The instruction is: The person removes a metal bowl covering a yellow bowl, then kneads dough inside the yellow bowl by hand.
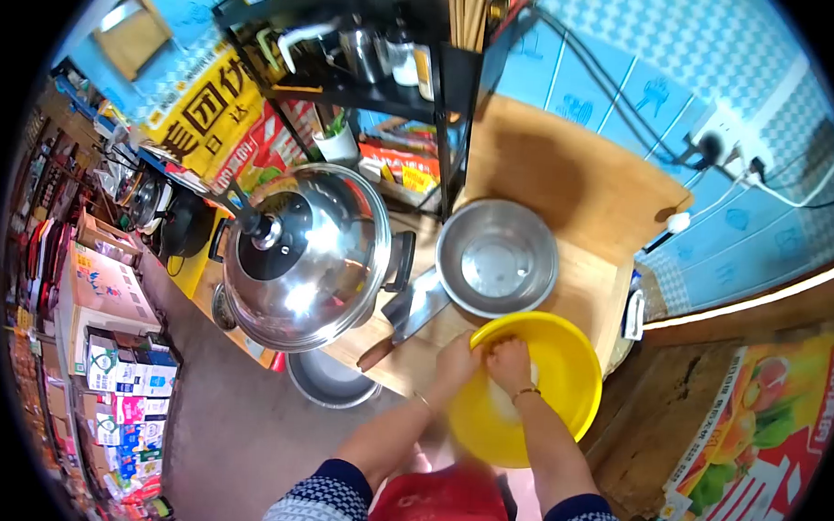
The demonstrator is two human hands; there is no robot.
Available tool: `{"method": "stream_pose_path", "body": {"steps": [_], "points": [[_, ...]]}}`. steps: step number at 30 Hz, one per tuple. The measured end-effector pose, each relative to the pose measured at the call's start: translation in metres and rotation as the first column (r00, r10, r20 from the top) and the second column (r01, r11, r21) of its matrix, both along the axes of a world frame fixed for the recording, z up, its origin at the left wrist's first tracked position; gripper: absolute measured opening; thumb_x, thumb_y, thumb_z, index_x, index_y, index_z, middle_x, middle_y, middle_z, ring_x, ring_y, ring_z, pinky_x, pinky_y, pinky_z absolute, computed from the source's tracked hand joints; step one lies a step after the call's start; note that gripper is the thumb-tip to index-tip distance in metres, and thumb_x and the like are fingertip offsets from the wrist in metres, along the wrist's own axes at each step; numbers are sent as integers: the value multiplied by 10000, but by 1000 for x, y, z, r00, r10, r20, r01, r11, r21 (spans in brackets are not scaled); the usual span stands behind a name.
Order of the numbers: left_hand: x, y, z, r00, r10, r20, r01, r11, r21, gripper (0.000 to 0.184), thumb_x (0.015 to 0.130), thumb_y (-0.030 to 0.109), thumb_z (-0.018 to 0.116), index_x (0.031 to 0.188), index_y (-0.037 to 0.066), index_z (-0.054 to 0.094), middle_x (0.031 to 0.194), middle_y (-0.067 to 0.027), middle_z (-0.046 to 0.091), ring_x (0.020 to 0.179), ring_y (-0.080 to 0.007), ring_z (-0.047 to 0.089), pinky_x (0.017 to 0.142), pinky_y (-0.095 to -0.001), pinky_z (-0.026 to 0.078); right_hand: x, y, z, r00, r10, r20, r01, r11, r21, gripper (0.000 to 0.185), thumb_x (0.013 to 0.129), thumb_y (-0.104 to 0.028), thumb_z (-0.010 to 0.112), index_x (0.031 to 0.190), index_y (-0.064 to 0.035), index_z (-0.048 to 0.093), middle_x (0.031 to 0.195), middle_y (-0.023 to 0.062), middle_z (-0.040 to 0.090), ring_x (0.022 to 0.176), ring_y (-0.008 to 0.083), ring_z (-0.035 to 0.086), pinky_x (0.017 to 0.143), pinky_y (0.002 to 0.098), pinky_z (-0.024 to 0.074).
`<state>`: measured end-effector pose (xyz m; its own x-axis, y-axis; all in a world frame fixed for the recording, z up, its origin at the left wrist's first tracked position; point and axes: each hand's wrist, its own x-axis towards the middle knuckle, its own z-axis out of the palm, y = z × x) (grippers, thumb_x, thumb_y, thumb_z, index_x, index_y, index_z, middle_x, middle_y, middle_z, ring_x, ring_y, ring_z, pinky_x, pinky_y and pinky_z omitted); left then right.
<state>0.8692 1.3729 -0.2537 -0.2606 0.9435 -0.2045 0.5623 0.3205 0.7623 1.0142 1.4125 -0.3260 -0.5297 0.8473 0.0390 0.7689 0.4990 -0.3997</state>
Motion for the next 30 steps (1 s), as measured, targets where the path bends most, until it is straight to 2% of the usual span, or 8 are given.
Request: {"method": "stream_pose_path", "body": {"steps": [1,4,6,8,10,13,16,30], "points": [[0,-2,0,1000,-6,-4,5,999,-42,247,866,244,592,1030,63,624,951,-208,659,899,-398,624,777,-479,488,-1,1,19,1000,0,-1,0,1000,29,242,777,-290,624,732,-60,686,788,129,665,826,313,607,763,448,456],[1,-2,-4,1000,9,-4,-9,999,-41,248,852,222,589,1028,49,614,948,-205,659,891,-394,628,771,-486,490,-1,4,68,983,-14,181,74,942,-328,469,843,-429,538,734,4,682,706,219,641,704,405,617,684,496,500],[0,-5,1,1000,16,25,-16,1000,-4,256,854,228,584,1033,49,618,951,-208,661,894,-397,628,772,-486,490,9,-16,48,992,-18,124,43,978,-204,427,836,-430,546,795,-36,704,735,176,658,742,356,629,733,464,496],[0,-6,4,998,31,49,-31,999,17,264,856,234,579,1038,48,623,955,-211,663,898,-399,629,773,-487,490,23,-51,58,983,151,105,-170,964,202,358,825,-414,567,850,-86,707,770,110,664,788,288,632,790,429,468],[-3,-8,2,998,5,64,-3,1000,-31,291,857,264,591,1083,86,631,975,-194,672,928,-373,639,810,-453,500,22,-79,62,912,82,402,-86,996,-8,254,805,-364,616,865,-127,689,805,56,655,846,233,619,832,399,422],[-5,-8,0,995,12,101,1,991,-132,303,860,264,588,1104,89,625,974,-194,672,930,-373,639,810,-453,499,20,-98,40,964,-65,258,0,969,246,162,783,-295,655,779,-135,671,781,55,642,835,230,604,814,400,411],[-6,-7,-8,996,-5,87,9,999,-42,297,864,258,585,1102,84,618,969,-200,671,915,-378,640,798,-460,500,0,-85,34,929,-267,255,232,960,157,131,762,-259,671,740,-129,668,768,58,632,813,241,587,808,401,401],[-1,-7,-28,990,-65,122,71,997,-38,253,870,219,586,1060,55,615,940,-206,659,860,-395,632,750,-463,503,-10,-37,6,938,-180,297,136,977,162,141,758,-240,623,767,-100,632,800,82,613,825,276,560,824,425,387]]}}
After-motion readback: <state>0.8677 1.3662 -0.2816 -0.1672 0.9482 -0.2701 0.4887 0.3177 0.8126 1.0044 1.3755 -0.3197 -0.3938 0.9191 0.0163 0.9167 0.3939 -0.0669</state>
